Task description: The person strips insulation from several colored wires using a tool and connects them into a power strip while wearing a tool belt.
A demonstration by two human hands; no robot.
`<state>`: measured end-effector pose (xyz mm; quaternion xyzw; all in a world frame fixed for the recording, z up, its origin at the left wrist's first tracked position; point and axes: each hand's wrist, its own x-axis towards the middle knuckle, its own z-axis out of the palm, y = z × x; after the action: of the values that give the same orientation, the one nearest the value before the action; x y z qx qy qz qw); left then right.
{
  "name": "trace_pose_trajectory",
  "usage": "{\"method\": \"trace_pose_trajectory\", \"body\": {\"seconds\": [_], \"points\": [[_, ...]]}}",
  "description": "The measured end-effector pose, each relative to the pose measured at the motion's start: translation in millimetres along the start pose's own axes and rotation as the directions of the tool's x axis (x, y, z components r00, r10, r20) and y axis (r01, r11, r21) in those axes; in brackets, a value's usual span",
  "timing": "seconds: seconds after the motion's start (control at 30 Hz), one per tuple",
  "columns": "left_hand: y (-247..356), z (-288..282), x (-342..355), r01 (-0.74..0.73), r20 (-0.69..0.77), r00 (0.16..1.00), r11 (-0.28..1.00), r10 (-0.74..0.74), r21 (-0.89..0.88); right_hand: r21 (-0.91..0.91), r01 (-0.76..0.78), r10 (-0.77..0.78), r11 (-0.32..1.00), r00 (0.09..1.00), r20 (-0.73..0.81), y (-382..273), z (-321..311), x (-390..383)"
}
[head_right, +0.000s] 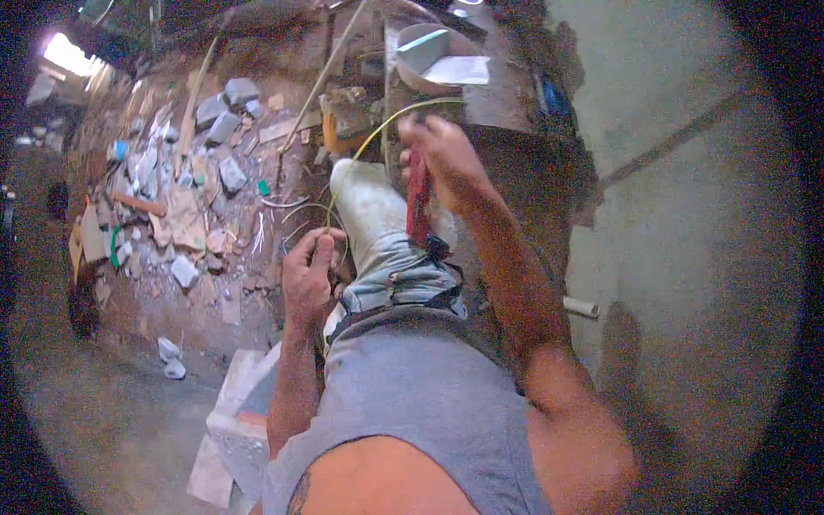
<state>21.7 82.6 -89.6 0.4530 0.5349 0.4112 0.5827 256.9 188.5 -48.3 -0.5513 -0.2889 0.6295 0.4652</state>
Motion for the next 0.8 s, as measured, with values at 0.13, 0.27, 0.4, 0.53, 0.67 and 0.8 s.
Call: {"method": "trace_pose_trajectory", "body": {"seconds": [0.13,0.27,0.4,0.53,0.67,0.8], "points": [[5.1,-1.9,1.6,0.084,0.032,0.996,0.995,-0.082,-0.059,-0.095,-0.176,0.199,0.980,0.903,0.380,39.0,10.4,-43.1],[3.4,-4.8,-6.2,0.145,0.026,0.989,0.980,-0.143,-0.136,-0.263,-0.020,0.135,0.965,0.894,0.427,50.6,30.1,-64.5],[12.4,-5.4,-10.8,0.142,0.012,0.990,0.975,-0.142,-0.172,-0.331,0.009,0.135,0.943,0.902,0.410,55.4,32.5,-62.1],[20.7,-9.6,-14.7,0.098,0.035,0.995,0.990,-0.095,-0.098,-0.374,0.013,0.148,0.927,0.905,0.400,52.8,38.8,-52.9],[13.6,-12.3,-19.9,0.142,-0.031,0.989,0.989,-0.143,-0.039,-0.328,0.023,0.128,0.945,0.893,0.432,51.2,43.8,-50.5],[13.1,-15.9,-27.3,0.209,0.003,0.978,0.966,-0.211,-0.153,-0.308,0.029,0.106,0.951,0.906,0.409,50.8,45.8,-47.0]]}}
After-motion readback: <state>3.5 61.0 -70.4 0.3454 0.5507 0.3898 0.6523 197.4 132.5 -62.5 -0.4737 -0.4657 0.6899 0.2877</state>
